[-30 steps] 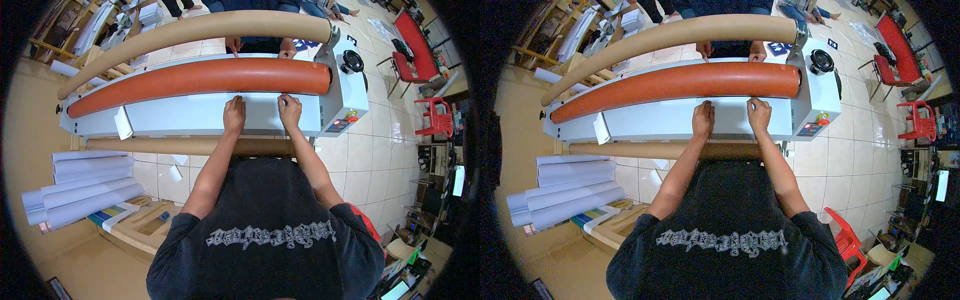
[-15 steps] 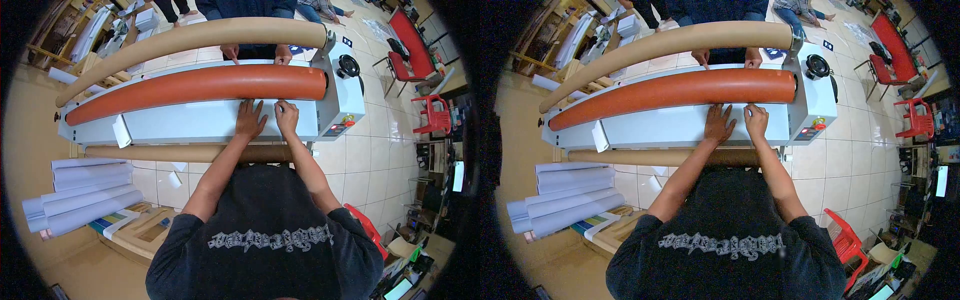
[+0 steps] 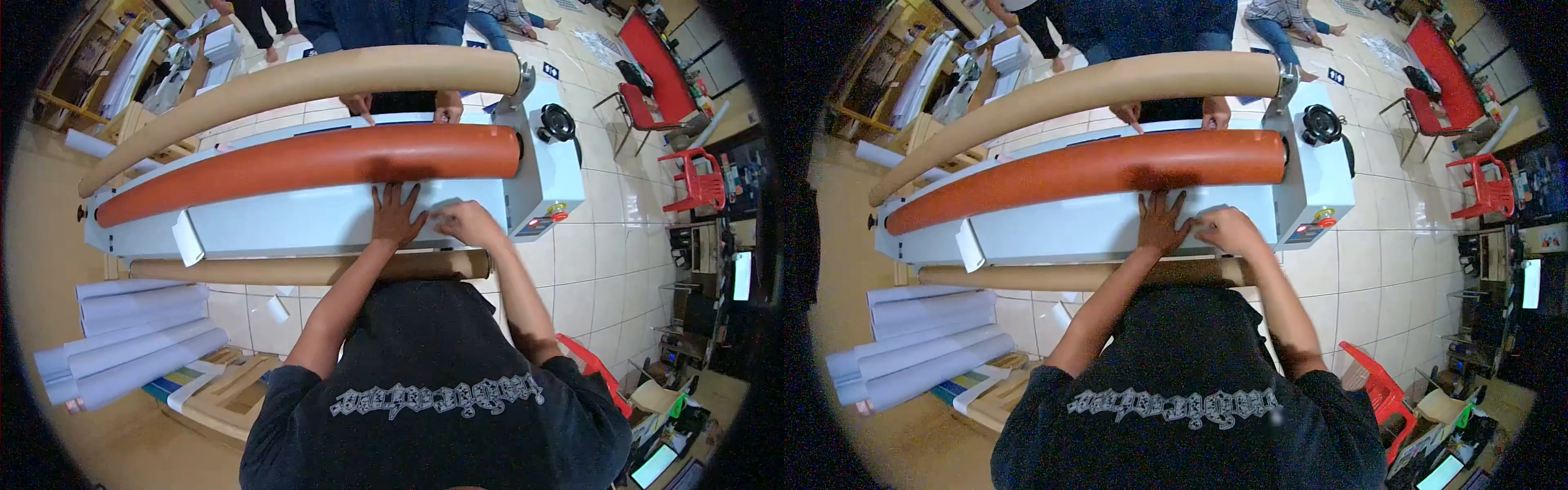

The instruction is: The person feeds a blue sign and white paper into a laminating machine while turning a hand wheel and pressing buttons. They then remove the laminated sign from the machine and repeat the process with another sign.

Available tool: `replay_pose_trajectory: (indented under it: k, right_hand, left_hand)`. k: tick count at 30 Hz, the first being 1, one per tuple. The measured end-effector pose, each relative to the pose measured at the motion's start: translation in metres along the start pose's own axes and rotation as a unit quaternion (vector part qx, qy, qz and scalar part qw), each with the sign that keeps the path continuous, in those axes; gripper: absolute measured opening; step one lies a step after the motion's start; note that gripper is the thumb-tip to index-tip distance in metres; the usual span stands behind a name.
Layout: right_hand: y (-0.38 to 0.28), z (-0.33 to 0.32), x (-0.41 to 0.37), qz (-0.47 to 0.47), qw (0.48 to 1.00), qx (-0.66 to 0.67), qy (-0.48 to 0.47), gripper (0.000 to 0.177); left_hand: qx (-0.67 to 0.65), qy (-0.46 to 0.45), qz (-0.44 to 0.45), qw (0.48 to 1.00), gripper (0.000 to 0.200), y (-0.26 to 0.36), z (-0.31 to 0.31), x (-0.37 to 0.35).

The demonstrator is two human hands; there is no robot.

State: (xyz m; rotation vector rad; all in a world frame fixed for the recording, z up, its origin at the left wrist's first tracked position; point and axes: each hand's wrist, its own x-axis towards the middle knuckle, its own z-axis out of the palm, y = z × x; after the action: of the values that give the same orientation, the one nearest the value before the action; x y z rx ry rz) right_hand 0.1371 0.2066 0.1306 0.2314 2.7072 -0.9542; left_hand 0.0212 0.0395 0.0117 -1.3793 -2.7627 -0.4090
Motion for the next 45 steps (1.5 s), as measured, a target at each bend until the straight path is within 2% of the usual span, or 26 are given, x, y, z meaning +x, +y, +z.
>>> replay_pose_trajectory:
  k: [2, 3, 4, 5, 7, 11, 12, 13, 15, 17, 20, 21, 23, 24, 25, 27, 28, 29, 30, 32, 36, 39, 40, 41, 43, 45]
  right_hand:
    - [-0.032, -0.091, -0.052, -0.154, 0.978, 0.136, 0.036, 0.016]
    - [-0.034, -0.135, -0.063, -0.154, 0.983, 0.013, 0.097, 0.026]
    - [-0.026, -0.174, -0.069, -0.074, 0.976, -0.166, 0.122, 0.057]
    - [0.005, -0.204, -0.059, -0.072, 0.931, -0.325, 0.149, 0.072]
    - [0.033, -0.245, -0.040, -0.001, 0.926, -0.376, 0.044, 0.089]
    - [0.044, -0.273, -0.018, -0.039, 0.944, -0.325, -0.039, 0.094]
    - [0.041, -0.273, -0.016, -0.091, 0.947, -0.309, 0.002, 0.070]
    - [0.040, -0.270, -0.013, -0.092, 0.947, -0.308, 0.001, 0.070]
    - [0.035, -0.265, -0.009, 0.067, 0.942, -0.329, 0.031, 0.057]
    - [0.049, -0.257, -0.001, 0.058, 0.931, -0.353, 0.080, 0.069]
    - [0.021, -0.257, 0.014, 0.316, 0.886, -0.332, 0.070, 0.068]
    - [0.023, -0.264, 0.013, 0.314, 0.886, -0.333, 0.072, 0.068]
    - [0.039, -0.281, 0.006, 0.067, 0.947, -0.304, -0.081, 0.061]
    - [0.039, -0.280, -0.001, -0.055, 0.962, -0.256, -0.077, 0.075]
    - [0.039, -0.278, 0.000, -0.058, 0.962, -0.255, -0.079, 0.075]
    - [0.037, -0.277, 0.002, 0.028, 0.950, -0.289, -0.117, 0.089]
    - [0.040, -0.276, 0.002, -0.008, 0.946, -0.311, -0.095, 0.070]
    - [0.040, -0.273, 0.003, -0.008, 0.946, -0.310, -0.095, 0.070]
    - [0.037, -0.266, 0.005, 0.081, 0.938, -0.334, -0.045, 0.063]
    - [0.056, -0.254, 0.009, 0.192, 0.911, -0.362, 0.044, 0.091]
    - [0.025, -0.267, 0.017, 0.322, 0.892, -0.316, 0.003, 0.093]
    - [0.046, -0.274, 0.020, 0.213, 0.919, -0.331, 0.003, 0.090]
    - [0.047, -0.276, 0.015, 0.189, 0.947, -0.261, 0.013, 0.073]
    - [0.052, -0.276, 0.011, 0.188, 0.947, -0.260, 0.011, 0.073]
    - [0.069, -0.280, 0.001, -0.140, 0.958, -0.247, -0.030, 0.073]
    - [0.069, -0.283, 0.003, -0.140, 0.946, -0.284, -0.068, 0.085]
  left_hand:
    - [0.004, 0.005, 0.002, 1.000, 0.068, -0.003, 0.003, 0.005]
    - [0.014, 0.003, 0.002, 1.000, 0.069, -0.002, 0.006, -0.001]
    - [0.018, 0.015, 0.006, 1.000, 0.070, -0.001, 0.006, -0.002]
    - [0.016, 0.013, 0.010, 1.000, 0.070, -0.001, 0.005, -0.002]
    - [0.026, 0.014, 0.006, 1.000, 0.070, -0.001, 0.003, -0.001]
    - [0.004, 0.034, 0.009, 0.999, 0.069, -0.001, 0.005, 0.000]
    - [0.007, 0.039, 0.009, 0.999, 0.069, -0.001, 0.005, 0.001]
    - [0.010, 0.042, 0.010, 0.999, 0.068, -0.001, 0.005, 0.000]
    - [0.007, 0.040, 0.009, 0.999, 0.068, -0.001, 0.006, -0.002]
    - [0.003, 0.040, 0.008, 0.999, 0.068, -0.002, 0.007, 0.000]
    - [0.006, 0.032, 0.005, 0.999, 0.068, -0.001, 0.005, -0.002]
    - [0.003, 0.020, 0.004, 1.000, 0.067, 0.000, 0.000, -0.001]
    - [-0.002, 0.010, -0.004, 1.000, 0.067, 0.000, -0.003, 0.001]
    - [0.001, 0.022, 0.001, 1.000, 0.067, 0.000, -0.003, 0.000]
    - [0.005, 0.034, 0.009, 0.999, 0.066, -0.001, -0.003, -0.001]
    - [0.001, 0.022, 0.004, 1.000, 0.066, -0.001, -0.003, -0.001]
    - [-0.003, 0.011, 0.000, 1.000, 0.066, 0.000, -0.004, 0.000]
    - [-0.003, 0.010, 0.001, 1.000, 0.066, 0.001, -0.004, 0.001]
    - [0.000, 0.007, -0.001, 1.000, 0.067, 0.001, -0.003, 0.000]
    - [0.004, 0.004, 0.000, 1.000, 0.067, -0.001, -0.002, 0.002]
    - [0.001, 0.010, -0.004, 1.000, 0.069, 0.000, 0.003, -0.001]
    - [0.005, 0.009, -0.004, 1.000, 0.075, -0.002, 0.002, 0.002]
    - [0.001, 0.004, -0.008, 1.000, 0.079, -0.001, 0.002, 0.001]
    - [0.002, 0.002, -0.010, 1.000, 0.079, -0.001, 0.002, 0.001]
    - [-0.010, 0.001, -0.012, 1.000, 0.084, -0.001, 0.003, 0.002]
    - [-0.009, 0.000, -0.015, 1.000, 0.085, -0.002, 0.002, 0.003]
